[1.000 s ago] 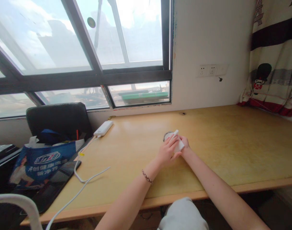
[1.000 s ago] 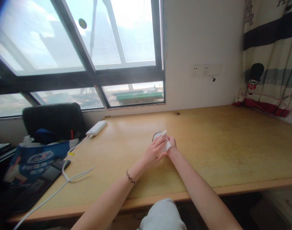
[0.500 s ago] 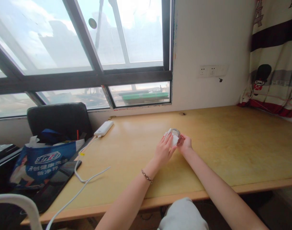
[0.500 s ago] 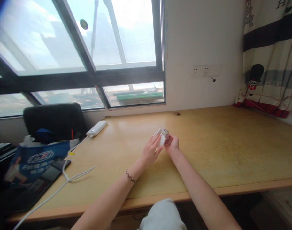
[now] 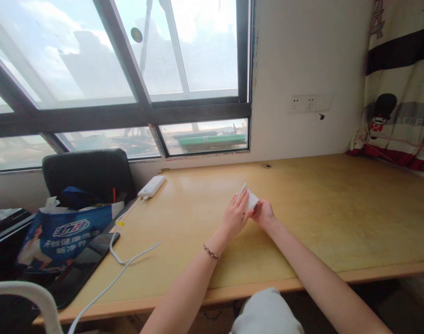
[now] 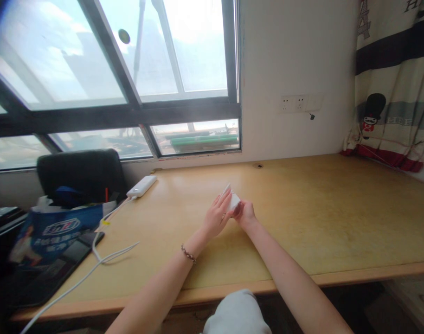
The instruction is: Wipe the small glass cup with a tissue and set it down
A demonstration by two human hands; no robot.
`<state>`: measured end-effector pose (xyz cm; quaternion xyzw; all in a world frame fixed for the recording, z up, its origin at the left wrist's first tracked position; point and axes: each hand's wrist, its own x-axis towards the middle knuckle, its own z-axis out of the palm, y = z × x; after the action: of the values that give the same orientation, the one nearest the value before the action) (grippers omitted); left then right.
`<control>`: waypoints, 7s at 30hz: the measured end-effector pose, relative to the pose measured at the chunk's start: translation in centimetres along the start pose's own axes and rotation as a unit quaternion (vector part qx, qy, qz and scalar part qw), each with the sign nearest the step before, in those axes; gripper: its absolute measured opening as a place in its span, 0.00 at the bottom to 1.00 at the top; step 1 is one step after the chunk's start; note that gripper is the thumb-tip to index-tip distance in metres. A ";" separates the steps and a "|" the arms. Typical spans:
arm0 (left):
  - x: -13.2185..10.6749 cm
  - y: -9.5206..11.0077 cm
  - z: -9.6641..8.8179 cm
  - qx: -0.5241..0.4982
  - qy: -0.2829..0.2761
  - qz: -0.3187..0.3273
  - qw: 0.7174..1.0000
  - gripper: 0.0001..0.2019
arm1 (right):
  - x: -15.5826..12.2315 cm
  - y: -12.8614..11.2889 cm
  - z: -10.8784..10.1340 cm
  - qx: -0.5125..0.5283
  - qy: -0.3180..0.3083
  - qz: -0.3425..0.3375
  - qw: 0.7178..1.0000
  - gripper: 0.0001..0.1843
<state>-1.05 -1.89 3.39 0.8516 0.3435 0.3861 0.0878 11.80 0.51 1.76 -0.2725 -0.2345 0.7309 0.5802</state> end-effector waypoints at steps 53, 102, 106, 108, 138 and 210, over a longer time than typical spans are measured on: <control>-0.1 2.2 -0.3 -0.277 0.031 -0.084 0.957 0.25 | 0.3 0.2 -0.3 -0.176 0.066 -0.190 0.964 0.11; -0.3 -2.7 2.9 -0.679 0.185 -0.369 0.607 0.11 | -2.0 0.7 0.9 -0.774 0.017 -0.348 0.528 0.09; -0.1 -3.0 2.9 -0.661 0.174 -0.376 0.626 0.14 | -1.2 -0.4 0.0 -0.772 0.046 -0.365 0.518 0.09; 0.0 -3.2 3.0 -0.652 0.168 -0.379 0.634 0.14 | -0.3 -1.9 -1.0 -0.777 0.077 -0.367 0.505 0.09; -0.1 -2.5 2.6 -0.617 0.158 -0.408 0.654 0.14 | 7.1 -15.3 -22.2 -0.827 0.181 -0.321 0.424 0.13; -0.6 -3.3 3.3 -0.535 0.090 -0.397 0.740 0.15 | -1.1 -1.2 -3.2 -0.413 0.088 -0.234 0.876 0.17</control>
<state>-0.66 0.60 -0.60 0.4121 0.3938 0.5113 0.6431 14.99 -0.19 0.32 -0.4876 -0.5197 0.3837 0.5873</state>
